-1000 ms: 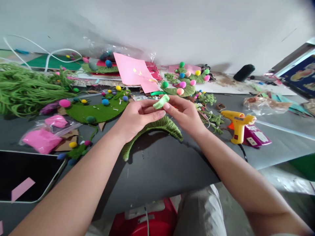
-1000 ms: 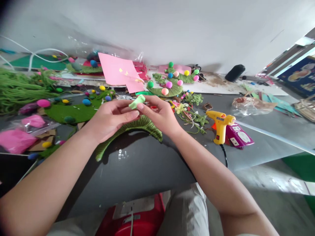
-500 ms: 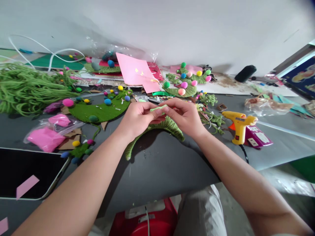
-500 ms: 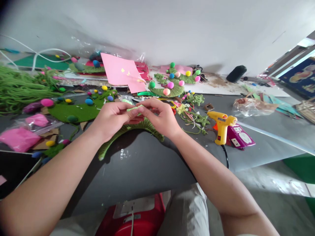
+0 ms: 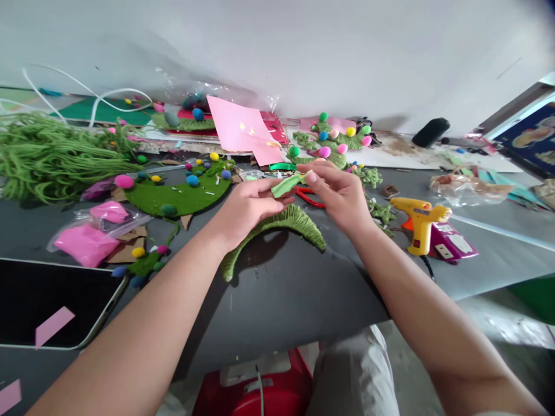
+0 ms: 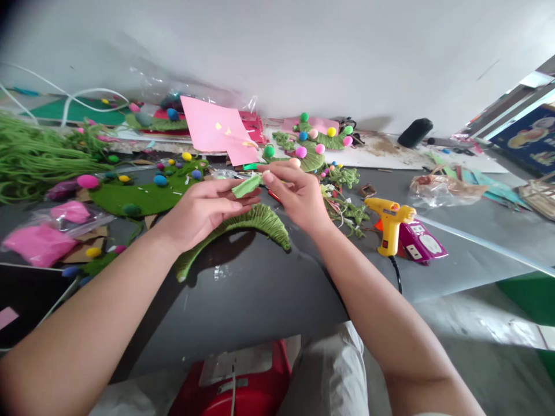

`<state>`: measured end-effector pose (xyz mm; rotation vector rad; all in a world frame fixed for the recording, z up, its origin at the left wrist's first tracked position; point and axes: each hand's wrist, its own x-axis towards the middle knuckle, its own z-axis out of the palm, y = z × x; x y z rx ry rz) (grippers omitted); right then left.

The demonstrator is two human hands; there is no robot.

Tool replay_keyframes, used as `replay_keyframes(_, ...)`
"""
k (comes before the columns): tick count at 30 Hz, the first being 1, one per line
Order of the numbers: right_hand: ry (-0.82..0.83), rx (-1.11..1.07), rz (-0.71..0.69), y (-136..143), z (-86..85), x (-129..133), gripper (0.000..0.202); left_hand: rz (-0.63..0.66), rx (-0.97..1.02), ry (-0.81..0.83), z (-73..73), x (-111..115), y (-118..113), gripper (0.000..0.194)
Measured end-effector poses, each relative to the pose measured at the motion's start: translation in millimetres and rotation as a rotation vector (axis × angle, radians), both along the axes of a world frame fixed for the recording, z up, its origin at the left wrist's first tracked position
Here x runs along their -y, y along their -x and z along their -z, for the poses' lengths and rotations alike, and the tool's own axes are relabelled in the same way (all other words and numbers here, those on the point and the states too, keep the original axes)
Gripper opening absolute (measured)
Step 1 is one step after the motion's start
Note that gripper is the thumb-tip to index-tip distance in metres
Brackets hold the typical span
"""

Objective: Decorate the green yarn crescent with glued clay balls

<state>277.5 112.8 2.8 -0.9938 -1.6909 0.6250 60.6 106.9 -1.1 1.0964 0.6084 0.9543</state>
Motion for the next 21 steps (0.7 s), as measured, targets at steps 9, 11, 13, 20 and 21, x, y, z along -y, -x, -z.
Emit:
replay_keyframes(9,0.151,0.022,0.017,10,2.7,5,0.033,0.06,-0.017,0.014,-0.5,1,1,0.038)
replay_keyframes(11,0.088,0.032,0.099,10,1.4,4,0.023,0.053,-0.017,0.035,-0.6,0,1,0.036)
replay_keyframes(13,0.075,0.031,0.145,8,2.4,2,0.02,0.05,-0.022,0.052,-0.6,1,1,0.034)
replay_keyframes(20,-0.108,-0.001,0.274,10,9.0,0,0.019,0.028,0.014,0.14,-6.4,5,-4,0.029)
replay_keyframes(21,-0.174,0.037,0.279,12,8.3,3,0.016,0.041,0.033,0.145,-7.4,6,-5,0.029)
